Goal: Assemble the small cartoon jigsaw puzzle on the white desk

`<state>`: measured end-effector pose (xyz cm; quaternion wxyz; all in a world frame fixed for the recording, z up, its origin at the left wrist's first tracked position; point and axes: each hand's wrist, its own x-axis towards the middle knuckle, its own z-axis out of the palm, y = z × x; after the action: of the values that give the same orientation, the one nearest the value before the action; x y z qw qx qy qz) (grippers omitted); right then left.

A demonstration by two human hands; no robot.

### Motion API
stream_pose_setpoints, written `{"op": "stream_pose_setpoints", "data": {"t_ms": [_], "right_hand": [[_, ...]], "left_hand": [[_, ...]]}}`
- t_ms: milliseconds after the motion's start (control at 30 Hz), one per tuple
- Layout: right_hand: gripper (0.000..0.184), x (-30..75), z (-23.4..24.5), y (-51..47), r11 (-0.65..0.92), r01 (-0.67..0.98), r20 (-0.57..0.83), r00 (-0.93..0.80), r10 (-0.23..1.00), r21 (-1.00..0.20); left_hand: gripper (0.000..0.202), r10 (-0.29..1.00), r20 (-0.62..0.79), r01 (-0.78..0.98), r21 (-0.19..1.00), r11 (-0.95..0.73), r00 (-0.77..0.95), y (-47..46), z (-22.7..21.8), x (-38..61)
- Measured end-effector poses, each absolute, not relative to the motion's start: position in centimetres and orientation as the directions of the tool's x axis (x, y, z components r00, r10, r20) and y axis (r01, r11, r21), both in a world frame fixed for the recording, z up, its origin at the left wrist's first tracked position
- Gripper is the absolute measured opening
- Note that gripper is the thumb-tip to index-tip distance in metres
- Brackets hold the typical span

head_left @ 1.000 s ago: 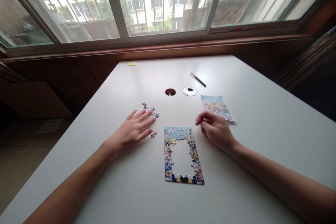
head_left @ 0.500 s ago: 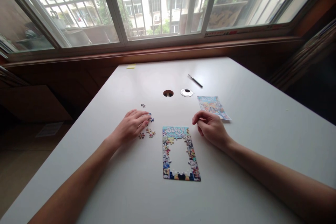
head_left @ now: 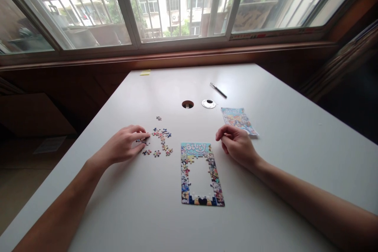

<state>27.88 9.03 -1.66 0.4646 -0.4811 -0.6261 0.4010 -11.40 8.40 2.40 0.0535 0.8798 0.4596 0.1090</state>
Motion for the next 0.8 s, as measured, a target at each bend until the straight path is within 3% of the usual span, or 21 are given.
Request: {"op": "stream_pose_setpoints", "data": {"t_ms": [333, 500, 633, 800], "right_hand": [[0.013, 27.8, -1.4, 8.9, 0.172, 0.242, 0.152, -0.098, 0.983, -0.955], [0.014, 27.9, -1.4, 8.9, 0.167, 0.245, 0.147, -0.098, 0.984, -0.955], [0.014, 27.9, -1.4, 8.9, 0.169, 0.254, 0.149, -0.096, 0.984, -0.952], [0.014, 27.8, -1.4, 8.9, 0.173, 0.258, 0.152, -0.097, 0.984, -0.95]], "left_hand": [[0.018, 0.837, 0.187, 0.738, 0.399, -0.544, 0.515, 8.5, 2.0, -11.6], [0.015, 0.842, 0.189, 0.743, 0.401, -0.536, 0.506, 8.4, 2.4, -11.8], [0.025, 0.844, 0.262, 0.746, 0.395, -0.536, 0.467, 8.4, 2.4, -11.8], [0.021, 0.846, 0.342, 0.788, 0.335, -0.517, 0.409, 8.5, 1.2, -10.6]]}}
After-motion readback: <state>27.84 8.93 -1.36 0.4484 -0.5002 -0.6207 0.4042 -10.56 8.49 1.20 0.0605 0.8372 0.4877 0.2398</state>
